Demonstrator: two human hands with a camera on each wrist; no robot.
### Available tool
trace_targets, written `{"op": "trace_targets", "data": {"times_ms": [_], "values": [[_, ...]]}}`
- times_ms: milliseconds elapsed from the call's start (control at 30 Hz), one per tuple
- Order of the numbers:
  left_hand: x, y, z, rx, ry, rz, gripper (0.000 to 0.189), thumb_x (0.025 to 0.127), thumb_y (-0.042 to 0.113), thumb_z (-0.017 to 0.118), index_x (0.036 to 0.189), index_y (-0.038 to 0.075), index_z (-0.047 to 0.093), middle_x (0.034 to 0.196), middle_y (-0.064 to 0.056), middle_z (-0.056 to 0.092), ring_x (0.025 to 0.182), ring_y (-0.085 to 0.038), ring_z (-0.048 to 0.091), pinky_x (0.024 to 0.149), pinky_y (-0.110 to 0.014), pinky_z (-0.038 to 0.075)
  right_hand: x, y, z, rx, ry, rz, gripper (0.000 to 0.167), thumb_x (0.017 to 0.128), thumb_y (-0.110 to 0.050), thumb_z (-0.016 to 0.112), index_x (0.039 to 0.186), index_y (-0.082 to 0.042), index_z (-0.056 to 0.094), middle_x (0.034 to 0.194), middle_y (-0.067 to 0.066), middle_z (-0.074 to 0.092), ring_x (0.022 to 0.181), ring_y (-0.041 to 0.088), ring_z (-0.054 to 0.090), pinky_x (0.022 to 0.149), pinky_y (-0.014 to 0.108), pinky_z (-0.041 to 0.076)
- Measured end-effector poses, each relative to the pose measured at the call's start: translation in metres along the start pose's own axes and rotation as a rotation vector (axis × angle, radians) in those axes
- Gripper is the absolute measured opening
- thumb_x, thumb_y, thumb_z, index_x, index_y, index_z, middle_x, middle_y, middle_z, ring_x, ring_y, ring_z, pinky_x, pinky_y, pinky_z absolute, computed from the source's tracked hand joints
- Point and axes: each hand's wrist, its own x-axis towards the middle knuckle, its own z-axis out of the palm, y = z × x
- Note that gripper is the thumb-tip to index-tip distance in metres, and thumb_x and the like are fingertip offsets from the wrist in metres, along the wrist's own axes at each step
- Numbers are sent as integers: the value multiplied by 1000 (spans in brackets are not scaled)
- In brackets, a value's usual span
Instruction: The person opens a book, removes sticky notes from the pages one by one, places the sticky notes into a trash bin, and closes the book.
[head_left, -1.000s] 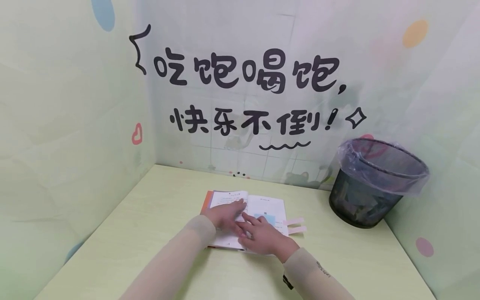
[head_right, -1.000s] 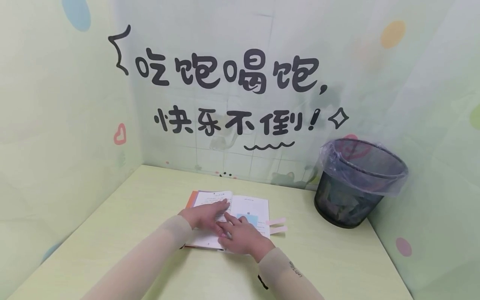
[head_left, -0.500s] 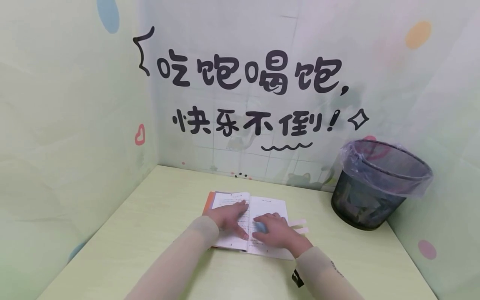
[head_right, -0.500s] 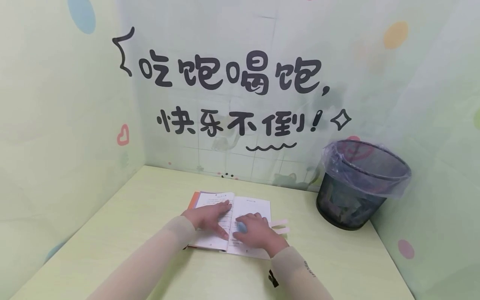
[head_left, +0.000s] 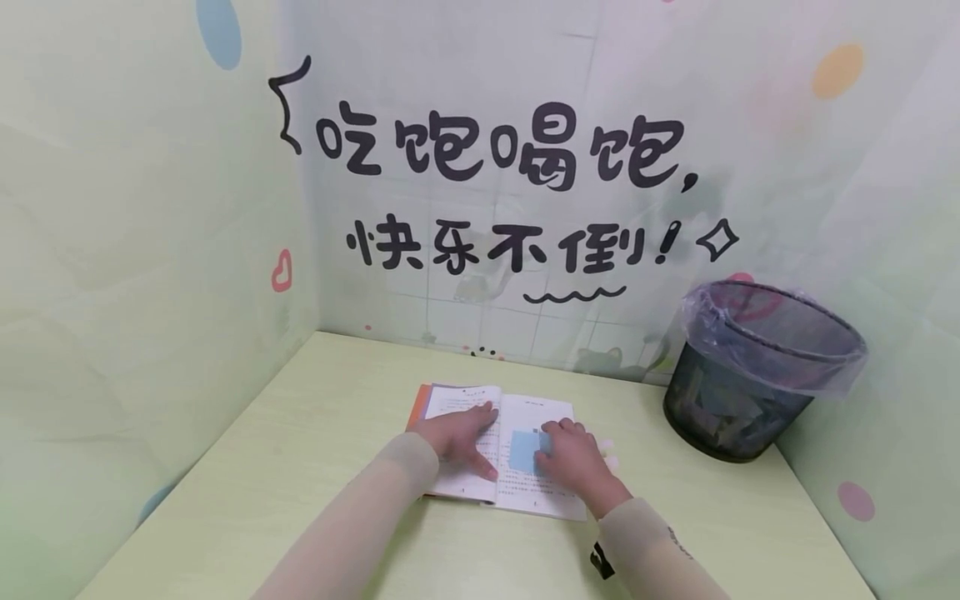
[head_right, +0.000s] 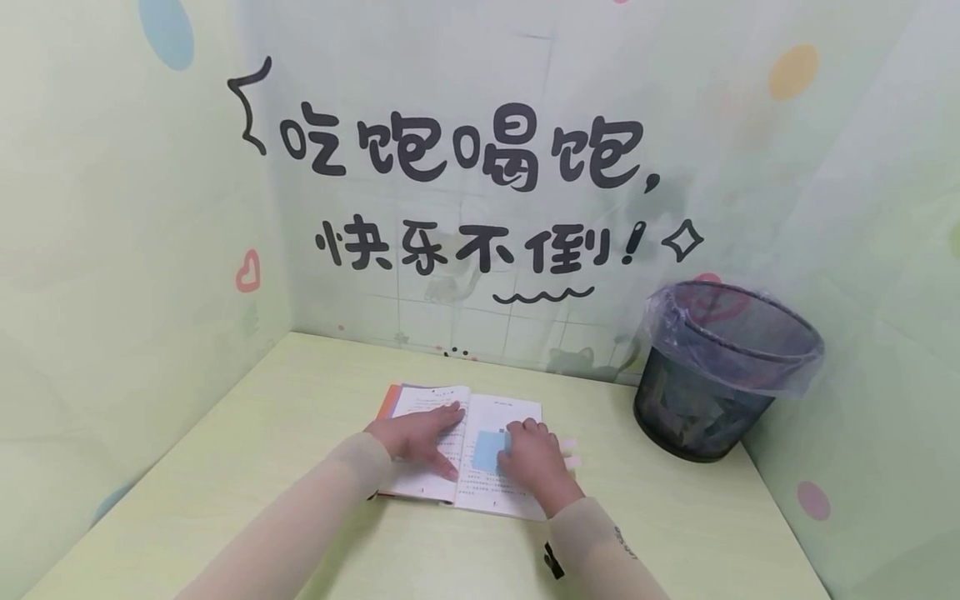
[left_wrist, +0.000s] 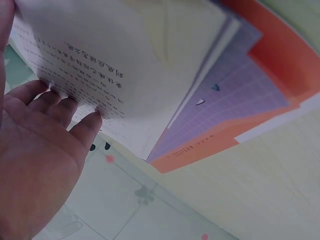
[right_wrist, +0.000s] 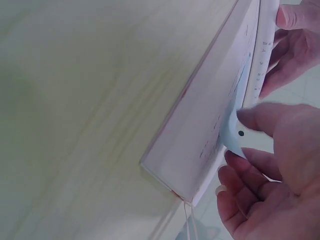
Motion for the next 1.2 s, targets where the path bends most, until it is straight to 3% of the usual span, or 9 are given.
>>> {"op": "trace_targets", "data": {"times_ms": [200, 367, 667, 933, 1200], "values": [[1, 0, 1, 12, 7, -9, 117, 78, 51, 97, 173, 20, 36, 185, 1, 23, 172, -25, 21, 140, -48, 22, 0, 0, -4, 26, 76, 3, 17, 104, -10, 72, 120, -7, 74, 102, 5, 71, 87, 18, 62, 89, 44, 61], [0, 3, 0, 30, 14, -27, 116, 77, 52, 97, 173, 23, 37, 184, 4, 24, 172, -24, 21, 140, -49, 24, -1, -1, -9, 27, 73, -9, 8, 103, -12, 76, 110, -9, 74, 97, 2, 70, 82, 17, 58, 84, 40, 59], [-3, 7, -2, 65, 12, -1, 116, 80, 50, 97, 173, 18, 36, 184, 0, 25, 172, -25, 23, 139, -47, 25, -9, 3, -33, 101, 77, -34, 3, 102, -11, 74, 103, -9, 72, 92, 1, 72, 79, 15, 61, 73, 35, 57], [-1, 4, -2, 65, 8, 9, 117, 80, 51, 97, 173, 17, 35, 185, -1, 24, 172, -25, 22, 140, -46, 24, 2, 38, -84, 146, 198, -58, 18, 104, -10, 64, 115, -1, 74, 107, 14, 79, 92, 25, 72, 81, 46, 62], [0, 1, 1, 65, 13, 8, 119, 79, 53, 96, 174, 19, 34, 185, 0, 23, 172, -25, 21, 140, -47, 24, 3, 75, -158, 73, 362, -76, 26, 106, -13, 61, 125, 0, 74, 116, 21, 77, 101, 37, 73, 87, 59, 60]]}}
